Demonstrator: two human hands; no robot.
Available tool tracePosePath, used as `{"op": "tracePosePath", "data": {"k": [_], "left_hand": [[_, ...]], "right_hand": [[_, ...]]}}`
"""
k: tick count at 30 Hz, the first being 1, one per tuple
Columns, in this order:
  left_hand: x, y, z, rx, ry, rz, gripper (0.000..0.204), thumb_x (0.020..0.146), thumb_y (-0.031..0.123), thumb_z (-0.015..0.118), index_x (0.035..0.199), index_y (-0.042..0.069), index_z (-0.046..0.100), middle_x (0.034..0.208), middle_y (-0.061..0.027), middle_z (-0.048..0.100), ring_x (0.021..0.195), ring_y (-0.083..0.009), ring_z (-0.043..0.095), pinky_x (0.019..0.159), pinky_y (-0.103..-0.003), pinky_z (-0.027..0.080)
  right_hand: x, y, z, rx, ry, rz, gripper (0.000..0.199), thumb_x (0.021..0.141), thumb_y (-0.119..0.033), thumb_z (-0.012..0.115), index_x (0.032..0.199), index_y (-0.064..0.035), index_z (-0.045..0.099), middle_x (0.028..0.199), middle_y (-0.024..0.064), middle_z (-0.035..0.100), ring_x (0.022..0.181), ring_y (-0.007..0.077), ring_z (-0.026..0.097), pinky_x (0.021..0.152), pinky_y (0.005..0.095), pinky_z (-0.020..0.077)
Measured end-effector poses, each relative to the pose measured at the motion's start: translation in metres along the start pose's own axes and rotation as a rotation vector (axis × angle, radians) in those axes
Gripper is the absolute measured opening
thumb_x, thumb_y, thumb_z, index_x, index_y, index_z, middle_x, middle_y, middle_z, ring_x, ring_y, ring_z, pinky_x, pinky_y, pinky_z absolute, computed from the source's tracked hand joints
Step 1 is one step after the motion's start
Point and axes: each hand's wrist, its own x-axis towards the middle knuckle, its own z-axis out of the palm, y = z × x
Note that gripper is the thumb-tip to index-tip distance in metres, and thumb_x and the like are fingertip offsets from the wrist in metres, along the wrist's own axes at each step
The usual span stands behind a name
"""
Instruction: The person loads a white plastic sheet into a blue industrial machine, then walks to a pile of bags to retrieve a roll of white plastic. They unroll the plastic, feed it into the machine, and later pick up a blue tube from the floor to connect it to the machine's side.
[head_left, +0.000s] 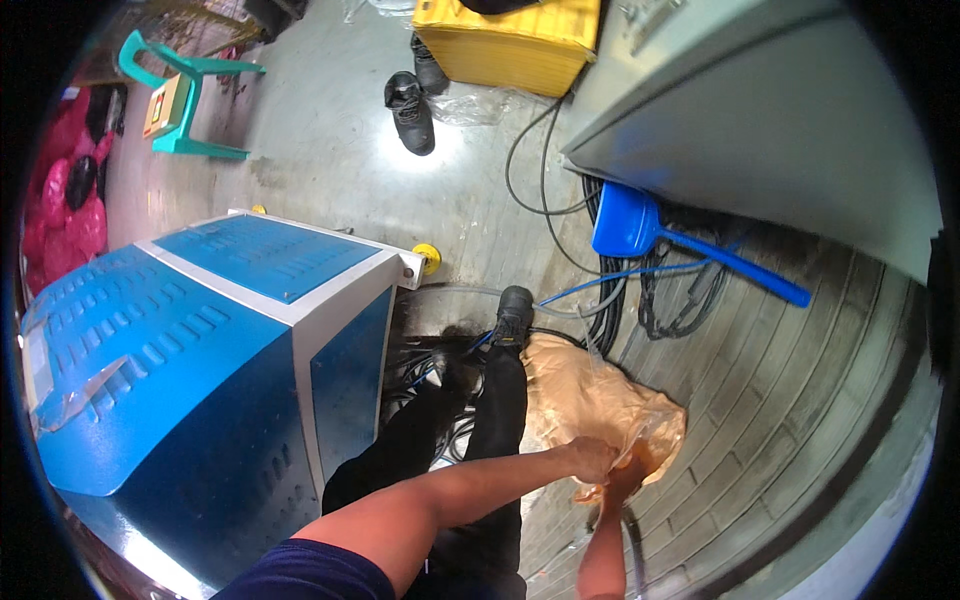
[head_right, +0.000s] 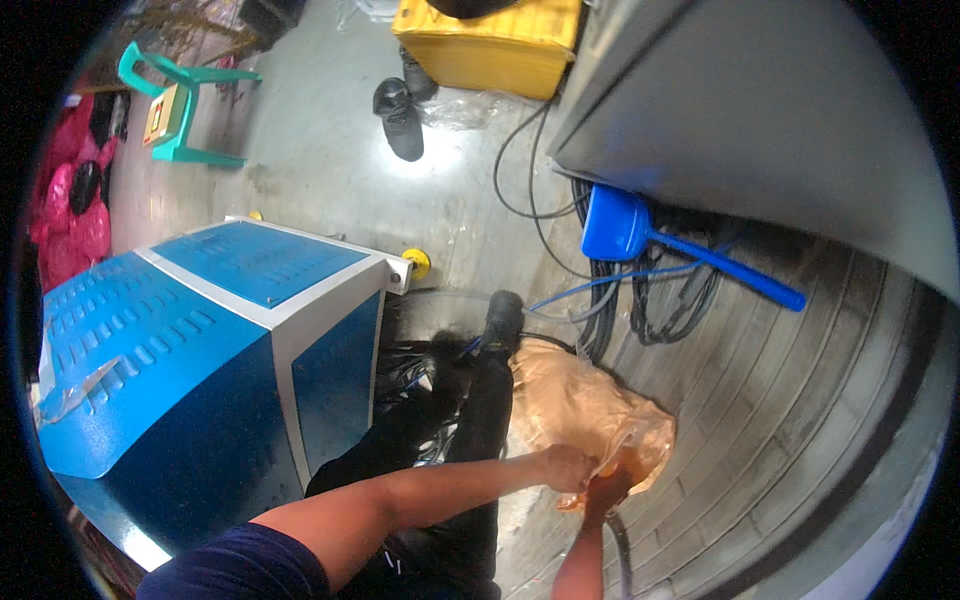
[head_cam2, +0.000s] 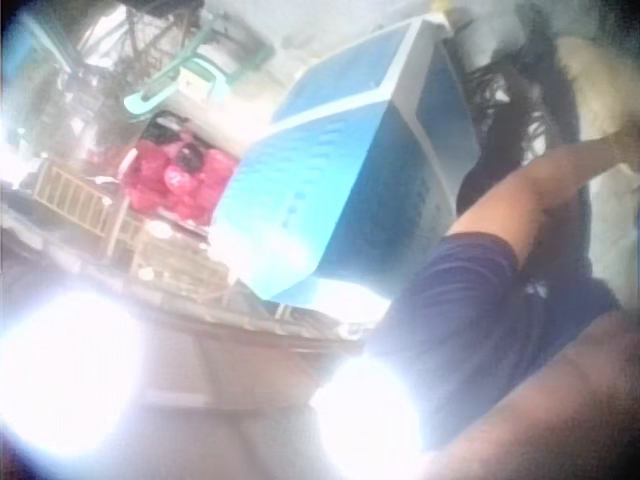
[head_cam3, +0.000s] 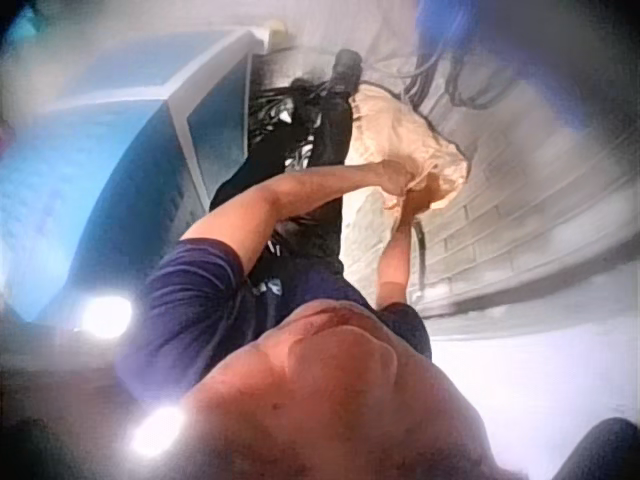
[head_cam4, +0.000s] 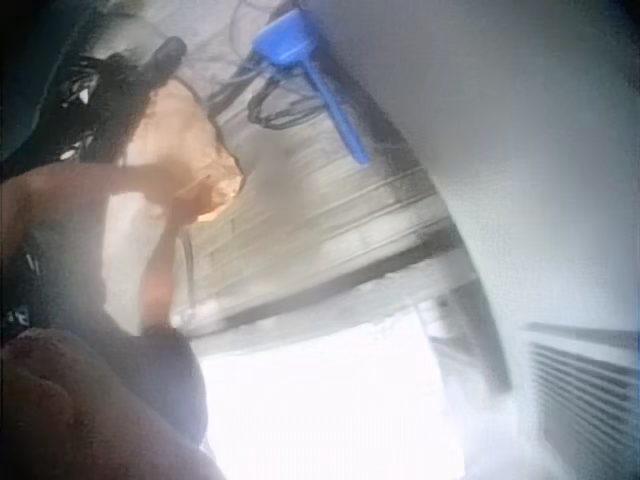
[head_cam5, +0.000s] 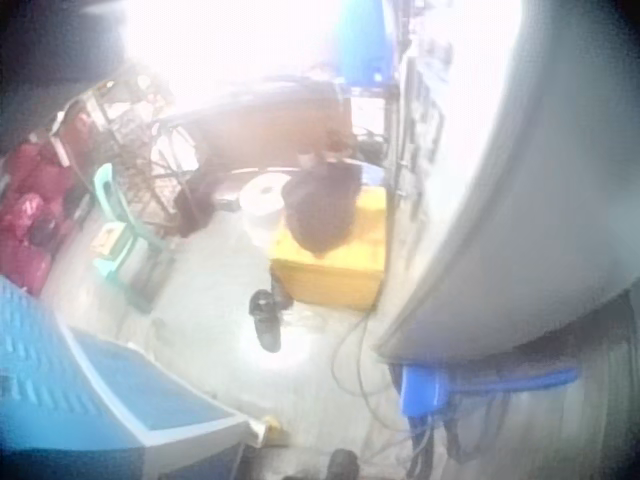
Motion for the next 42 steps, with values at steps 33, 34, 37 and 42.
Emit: {"op": "tracePosePath", "data": {"k": [33, 34, 37, 42], "left_hand": [[-0.206, -0.286, -0.33, -0.891, 1.214, -0.644, 0.048, 0.087, 0.022, 0.067, 0.128, 0.003, 0.052, 0.115, -0.0198, 0.065, 0.11, -0.035, 0.061, 0.092, -0.042, 0.048], [-0.195, -0.31, -0.322, -0.913, 1.229, -0.649, 0.048, 0.087, 0.023, 0.066, 0.129, 0.003, 0.052, 0.114, -0.0197, 0.066, 0.108, -0.0349, 0.062, 0.092, -0.041, 0.048], [-0.18, -0.342, -0.325, -0.993, 1.268, -0.672, 0.049, 0.087, 0.024, 0.067, 0.129, 0.004, 0.052, 0.112, -0.0185, 0.067, 0.106, -0.0352, 0.064, 0.092, -0.041, 0.049], [-0.149, -0.368, -0.318, -1.074, 1.182, -0.767, 0.055, 0.087, 0.027, 0.068, 0.133, 0.004, 0.049, 0.108, -0.0183, 0.068, 0.102, -0.0323, 0.065, 0.09, -0.039, 0.049]], "right_hand": [[0.478, -0.696, -0.012, -0.253, -0.449, -0.826, 0.038, 0.08, -0.018, 0.062, 0.115, -0.0026, 0.067, 0.157, 0.02, 0.02, 0.144, 0.042, 0.016, 0.112, 0.0594, 0.0215], [0.494, -0.718, 0.002, -0.285, -0.436, -0.884, 0.034, 0.082, -0.015, 0.059, 0.112, -0.0024, 0.068, 0.158, 0.0188, 0.019, 0.145, 0.0418, 0.013, 0.113, 0.0609, 0.0186], [0.548, -0.761, 0.058, -0.325, -0.321, -0.935, 0.03, 0.083, -0.014, 0.056, 0.107, -0.002, 0.071, 0.158, 0.0194, 0.018, 0.145, 0.0428, 0.011, 0.115, 0.0608, 0.0123], [0.622, -0.779, 0.153, -0.281, -0.417, -0.843, 0.036, 0.086, -0.02, 0.057, 0.114, 0.0005, 0.066, 0.15, 0.0218, 0.033, 0.139, 0.0407, 0.028, 0.113, 0.0516, 0.0253]]}}
